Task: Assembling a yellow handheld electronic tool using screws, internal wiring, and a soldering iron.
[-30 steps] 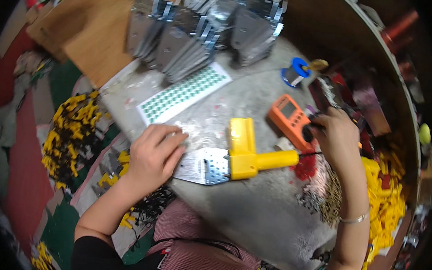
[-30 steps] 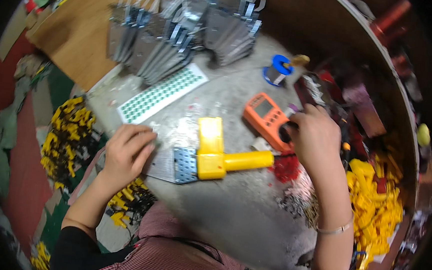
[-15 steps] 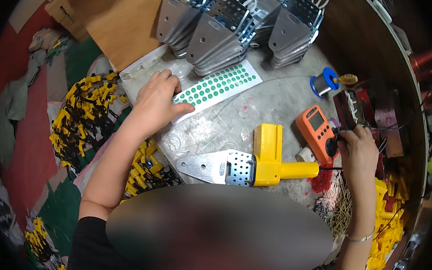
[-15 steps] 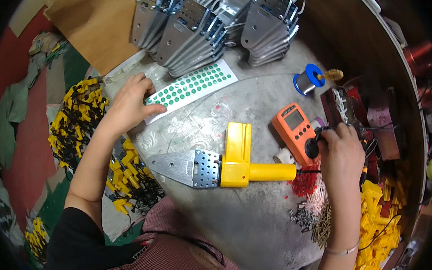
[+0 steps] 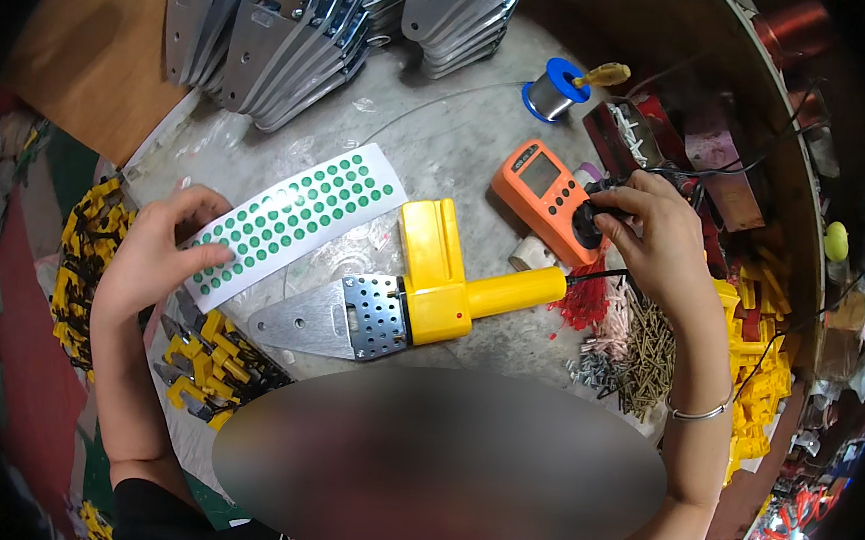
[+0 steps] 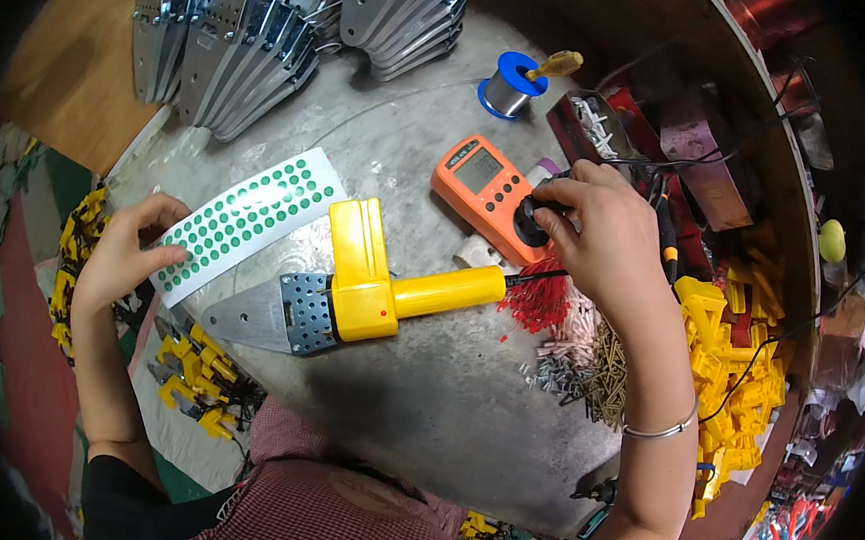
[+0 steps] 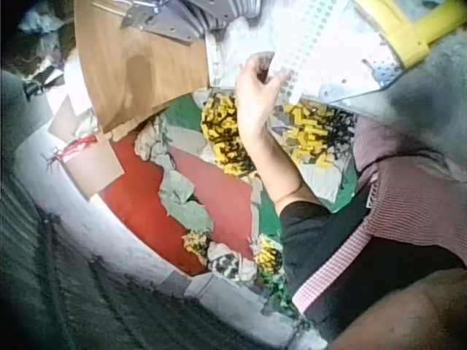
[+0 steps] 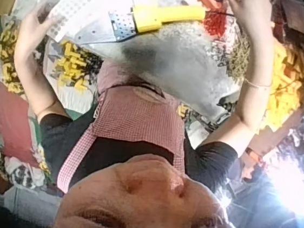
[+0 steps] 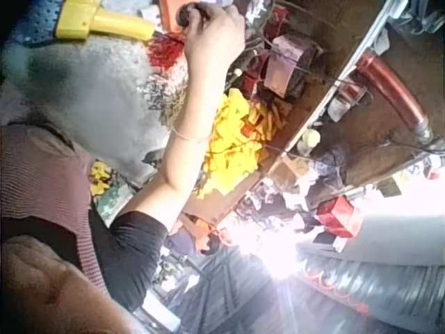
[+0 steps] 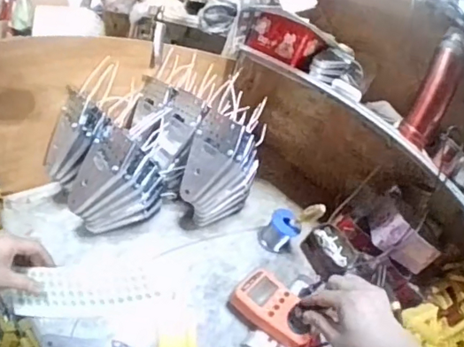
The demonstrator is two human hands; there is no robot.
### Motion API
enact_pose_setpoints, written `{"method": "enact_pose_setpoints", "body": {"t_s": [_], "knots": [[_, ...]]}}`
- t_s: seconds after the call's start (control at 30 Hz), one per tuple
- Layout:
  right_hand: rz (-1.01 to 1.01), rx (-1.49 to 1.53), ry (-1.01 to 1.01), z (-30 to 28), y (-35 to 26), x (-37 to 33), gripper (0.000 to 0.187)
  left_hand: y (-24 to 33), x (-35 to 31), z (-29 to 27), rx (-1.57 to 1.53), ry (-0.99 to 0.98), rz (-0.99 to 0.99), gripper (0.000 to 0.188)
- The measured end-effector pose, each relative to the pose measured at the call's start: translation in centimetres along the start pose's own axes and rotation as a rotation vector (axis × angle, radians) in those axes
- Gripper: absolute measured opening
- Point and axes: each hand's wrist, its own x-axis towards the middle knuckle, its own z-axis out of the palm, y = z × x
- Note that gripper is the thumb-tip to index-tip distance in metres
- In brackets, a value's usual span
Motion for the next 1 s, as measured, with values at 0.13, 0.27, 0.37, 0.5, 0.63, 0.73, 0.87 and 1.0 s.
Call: {"method": "enact_pose_setpoints", "body": {"t_s": [0.13, 0.27, 0.37, 0.5, 0.63, 0.73, 0.87, 1.0], "knots": [[-0.184, -0.270, 0.110, 1.1, -1.1, -0.1, 0.016, 2.3, 2.3, 0.9, 0.042, 0.014, 0.084, 0.044], [-0.001, -0.047, -0.013, 1.1, 0.4, -0.4, 0.016, 5.8, 5.9, 3.1, 0.296, -0.042, 0.226, 0.047], [-0.159, -0.381, 0.148, 2.0, -0.5, -0.8, 0.016, 7.9, 8.2, 4.8, 0.311, -0.093, 0.287, 0.050], [-0.142, -0.370, 0.111, 1.9, -1.0, -0.2, 0.016, 9.3, 12.7, 8.1, 0.298, -0.067, 0.317, 0.052], [-0.282, -0.322, 0.266, 1.8, -1.4, -0.7, 0.023, 12.0, 15.0, 10.2, 0.312, -0.165, 0.297, 0.046], [-0.222, 0.127, 0.456, 1.7, -3.9, -1.4, 0.028, 13.2, 13.9, 8.7, 0.247, -0.194, 0.348, 0.035], [0.051, 0.776, 0.358, 2.8, -4.6, -0.6, 0.047, 14.2, 10.7, 4.8, 0.130, -0.171, 0.454, 0.032], [0.014, 1.444, 0.251, 3.5, -7.0, 0.4, 0.038, 15.5, 6.4, 2.5, -0.252, -0.209, 0.378, 0.037]]}}
